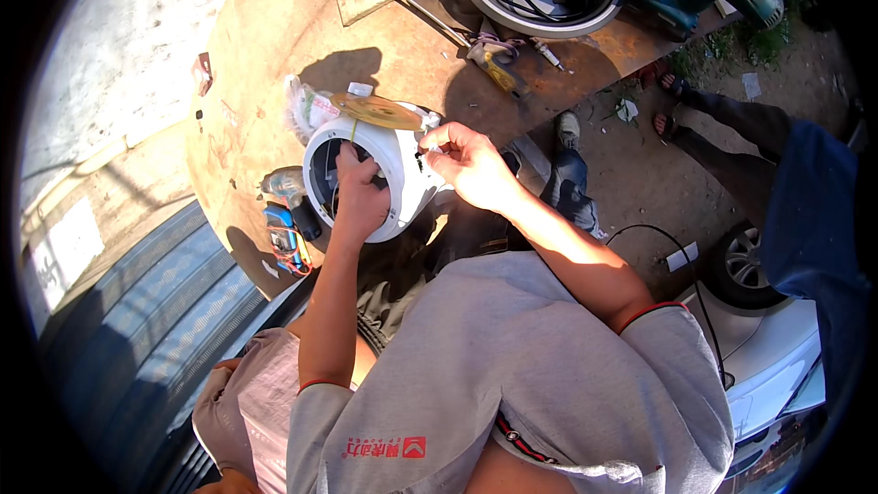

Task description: The person uses a screwdriver to tighten screws on a white circular electrical component with visible wiring. They repeatedly adjust the internal wires and secure the component on a workbench.

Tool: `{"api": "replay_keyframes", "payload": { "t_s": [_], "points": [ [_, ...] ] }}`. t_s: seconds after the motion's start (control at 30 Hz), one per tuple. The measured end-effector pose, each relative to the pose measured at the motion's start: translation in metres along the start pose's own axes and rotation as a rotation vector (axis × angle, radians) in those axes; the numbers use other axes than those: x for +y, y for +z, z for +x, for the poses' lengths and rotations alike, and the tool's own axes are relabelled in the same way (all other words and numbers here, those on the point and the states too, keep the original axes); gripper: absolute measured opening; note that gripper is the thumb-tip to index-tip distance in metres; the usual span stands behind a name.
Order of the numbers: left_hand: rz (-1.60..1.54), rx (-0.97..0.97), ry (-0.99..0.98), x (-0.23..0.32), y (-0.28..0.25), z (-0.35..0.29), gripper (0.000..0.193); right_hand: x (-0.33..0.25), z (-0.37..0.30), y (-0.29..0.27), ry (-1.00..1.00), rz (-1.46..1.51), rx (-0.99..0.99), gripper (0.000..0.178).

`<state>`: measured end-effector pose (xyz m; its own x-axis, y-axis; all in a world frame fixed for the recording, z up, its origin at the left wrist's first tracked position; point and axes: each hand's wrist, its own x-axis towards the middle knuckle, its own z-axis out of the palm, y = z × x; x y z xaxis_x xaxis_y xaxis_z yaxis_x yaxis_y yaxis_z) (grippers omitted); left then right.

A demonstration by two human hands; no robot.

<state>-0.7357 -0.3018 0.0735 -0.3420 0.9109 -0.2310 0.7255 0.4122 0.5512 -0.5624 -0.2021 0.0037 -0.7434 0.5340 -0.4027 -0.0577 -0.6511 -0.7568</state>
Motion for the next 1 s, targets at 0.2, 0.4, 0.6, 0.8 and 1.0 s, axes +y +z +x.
{"api": "replay_keyframes", "payload": {
  "t_s": [0.2, 0.4, 0.6, 0.8, 1.0],
  "points": [
    [0.034, -0.002, 0.045, -0.006, 0.0, 0.001, 0.038, -0.007, 0.0, -0.001, 0.027, -0.021, 0.026, 0.017],
    [0.021, 0.001, 0.022, -0.003, 0.0, 0.001, 0.039, -0.015, -0.003, 0.001, 0.044, -0.041, 0.043, 0.019],
    [0.029, -0.005, 0.008, -0.004, 0.001, 0.0, 0.039, -0.003, 0.001, -0.009, 0.074, 0.129, 0.023, 0.023],
    [0.022, -0.014, 0.016, -0.006, 0.001, 0.0, 0.039, -0.011, -0.002, -0.014, 0.103, 0.179, 0.028, 0.023],
    [0.047, -0.083, -0.043, 0.004, -0.004, 0.001, 0.04, 0.018, -0.016, -0.017, -0.139, 0.211, -0.056, 0.017]
  ]
}}
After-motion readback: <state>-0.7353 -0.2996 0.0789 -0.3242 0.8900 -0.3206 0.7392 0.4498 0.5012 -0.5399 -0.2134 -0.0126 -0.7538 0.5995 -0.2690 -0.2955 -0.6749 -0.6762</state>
